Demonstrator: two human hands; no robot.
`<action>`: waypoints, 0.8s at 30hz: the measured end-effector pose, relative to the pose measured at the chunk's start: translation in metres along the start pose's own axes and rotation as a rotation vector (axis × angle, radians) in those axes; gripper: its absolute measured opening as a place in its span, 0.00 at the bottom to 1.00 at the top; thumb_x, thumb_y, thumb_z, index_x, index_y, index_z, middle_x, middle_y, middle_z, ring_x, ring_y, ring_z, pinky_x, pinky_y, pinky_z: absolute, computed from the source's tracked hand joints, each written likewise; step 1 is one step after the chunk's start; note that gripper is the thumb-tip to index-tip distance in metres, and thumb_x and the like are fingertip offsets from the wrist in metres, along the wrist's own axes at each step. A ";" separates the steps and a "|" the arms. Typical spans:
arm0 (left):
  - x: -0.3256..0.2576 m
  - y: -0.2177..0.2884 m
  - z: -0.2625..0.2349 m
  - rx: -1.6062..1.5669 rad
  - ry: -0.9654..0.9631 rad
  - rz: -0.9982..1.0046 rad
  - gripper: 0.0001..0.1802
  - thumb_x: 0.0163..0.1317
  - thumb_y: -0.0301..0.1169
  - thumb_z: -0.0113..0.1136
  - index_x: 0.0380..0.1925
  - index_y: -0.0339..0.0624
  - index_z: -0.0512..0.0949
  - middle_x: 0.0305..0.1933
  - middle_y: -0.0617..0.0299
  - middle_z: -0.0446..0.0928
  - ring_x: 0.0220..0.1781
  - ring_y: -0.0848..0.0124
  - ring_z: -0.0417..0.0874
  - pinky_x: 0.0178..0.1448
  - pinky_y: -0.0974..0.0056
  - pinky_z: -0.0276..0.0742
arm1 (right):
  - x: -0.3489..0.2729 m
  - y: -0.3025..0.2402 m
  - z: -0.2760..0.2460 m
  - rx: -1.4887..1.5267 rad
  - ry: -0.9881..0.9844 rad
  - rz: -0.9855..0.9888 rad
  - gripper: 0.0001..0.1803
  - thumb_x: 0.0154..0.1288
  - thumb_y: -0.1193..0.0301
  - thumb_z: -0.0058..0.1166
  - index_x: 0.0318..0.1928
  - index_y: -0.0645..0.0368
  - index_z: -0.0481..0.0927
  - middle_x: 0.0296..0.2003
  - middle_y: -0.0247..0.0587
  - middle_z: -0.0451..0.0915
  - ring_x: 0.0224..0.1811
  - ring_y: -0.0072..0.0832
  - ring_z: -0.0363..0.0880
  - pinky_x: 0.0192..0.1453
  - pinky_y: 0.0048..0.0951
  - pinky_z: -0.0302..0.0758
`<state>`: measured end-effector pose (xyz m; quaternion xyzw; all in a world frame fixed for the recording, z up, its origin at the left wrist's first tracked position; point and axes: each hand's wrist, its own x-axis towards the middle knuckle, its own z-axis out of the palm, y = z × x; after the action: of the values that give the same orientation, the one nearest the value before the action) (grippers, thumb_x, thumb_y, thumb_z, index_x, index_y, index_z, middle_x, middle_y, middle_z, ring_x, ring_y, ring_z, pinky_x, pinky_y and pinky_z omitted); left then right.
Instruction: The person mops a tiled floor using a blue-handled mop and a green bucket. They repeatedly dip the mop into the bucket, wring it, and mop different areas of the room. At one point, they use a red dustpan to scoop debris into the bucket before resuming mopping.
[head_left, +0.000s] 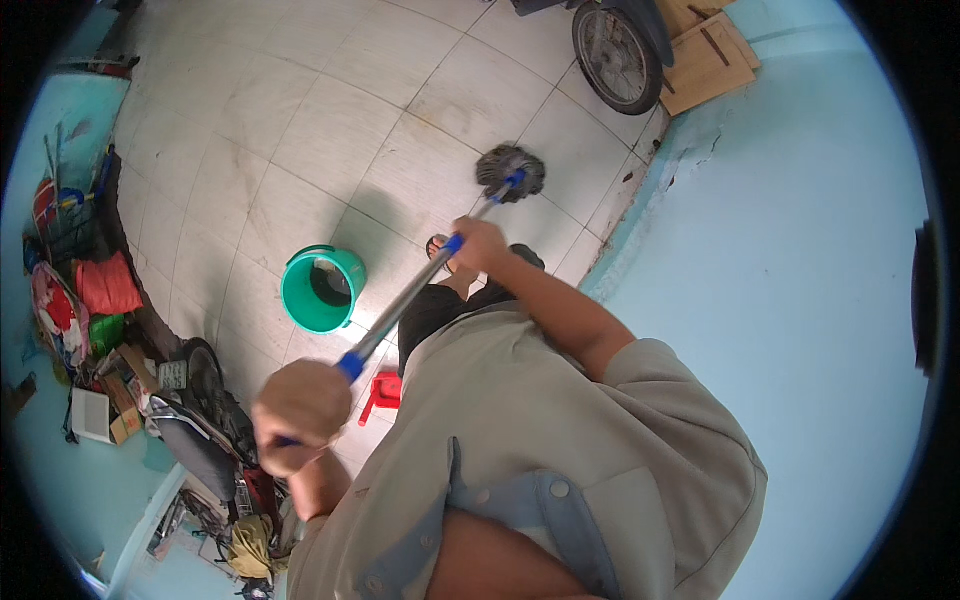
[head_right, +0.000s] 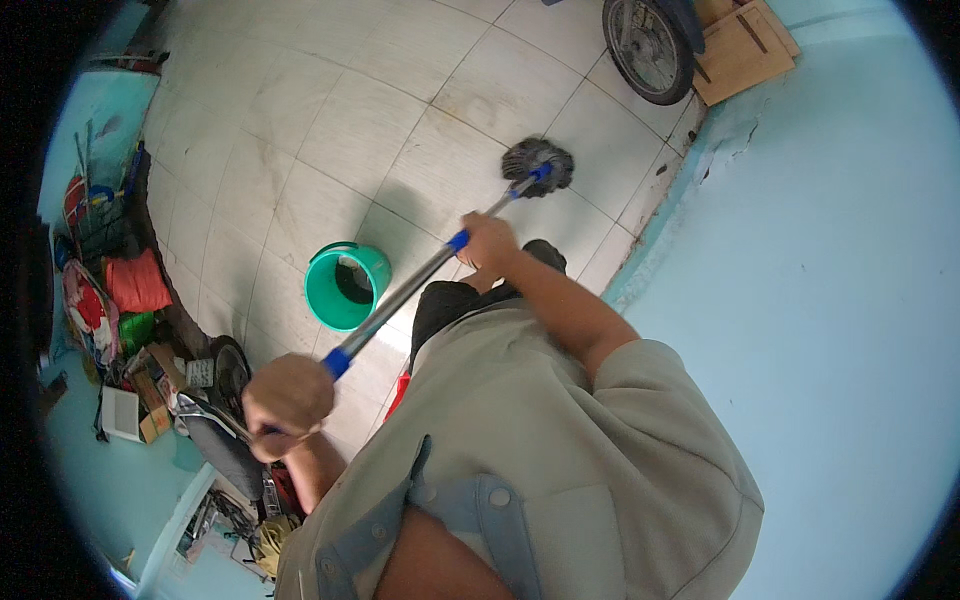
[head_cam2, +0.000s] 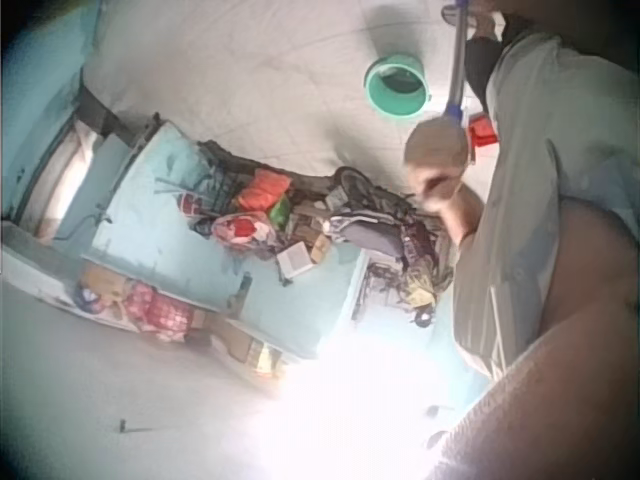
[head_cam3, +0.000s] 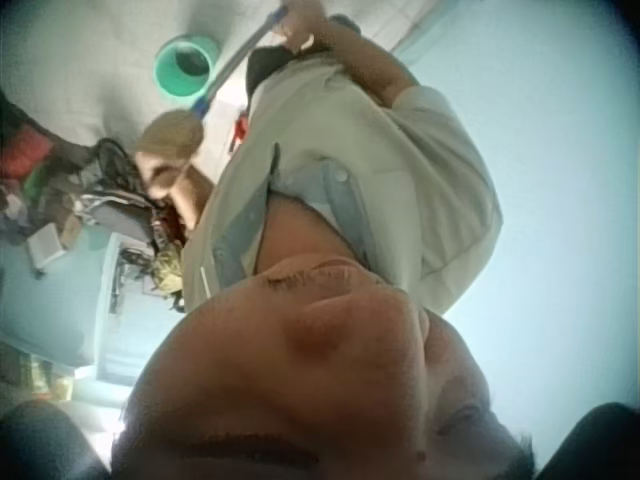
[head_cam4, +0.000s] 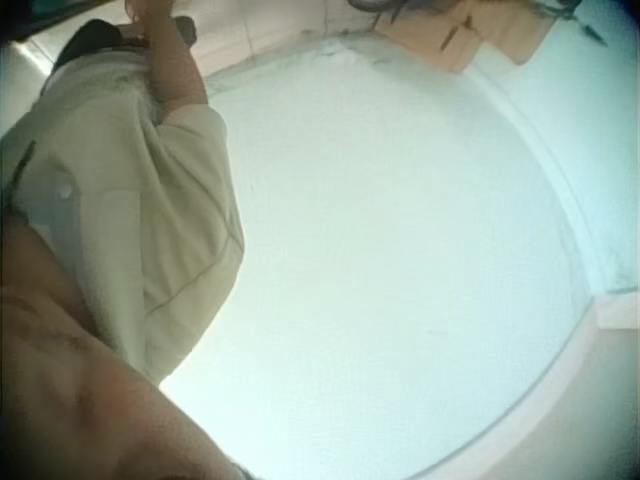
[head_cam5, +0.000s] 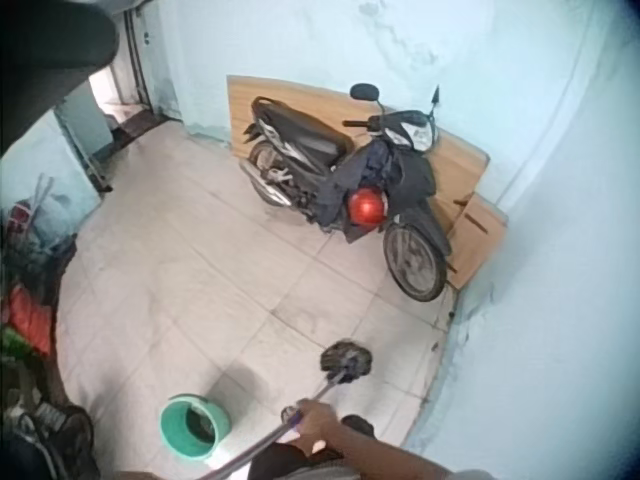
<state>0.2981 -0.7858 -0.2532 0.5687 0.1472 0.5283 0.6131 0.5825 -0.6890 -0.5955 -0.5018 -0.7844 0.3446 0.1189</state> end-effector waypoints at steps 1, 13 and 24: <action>0.014 -0.026 0.009 0.019 0.073 0.030 0.10 0.45 0.32 0.59 0.13 0.38 0.74 0.18 0.54 0.77 0.19 0.55 0.79 0.28 0.53 0.74 | 0.002 0.033 -0.011 -0.025 0.027 -0.003 0.12 0.57 0.66 0.66 0.40 0.52 0.81 0.38 0.46 0.85 0.41 0.52 0.86 0.46 0.50 0.81; 0.191 -0.116 0.071 0.145 -0.093 -0.221 0.09 0.36 0.34 0.60 0.11 0.41 0.74 0.21 0.58 0.75 0.35 0.56 0.81 0.66 0.44 0.71 | 0.007 0.179 -0.215 -0.173 0.348 0.157 0.13 0.62 0.72 0.65 0.44 0.54 0.76 0.39 0.47 0.82 0.38 0.52 0.85 0.40 0.50 0.81; 0.358 -0.391 0.142 0.187 -0.104 -0.207 0.07 0.43 0.28 0.55 0.18 0.36 0.69 0.24 0.57 0.71 0.34 0.57 0.76 0.65 0.43 0.74 | 0.056 0.490 -0.314 -0.220 0.631 0.331 0.14 0.64 0.74 0.62 0.49 0.49 0.77 0.48 0.43 0.85 0.45 0.53 0.86 0.46 0.52 0.81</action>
<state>0.7396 -0.4911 -0.3919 0.6317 0.2216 0.4162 0.6154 1.0692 -0.3812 -0.6969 -0.7132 -0.6497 0.1011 0.2427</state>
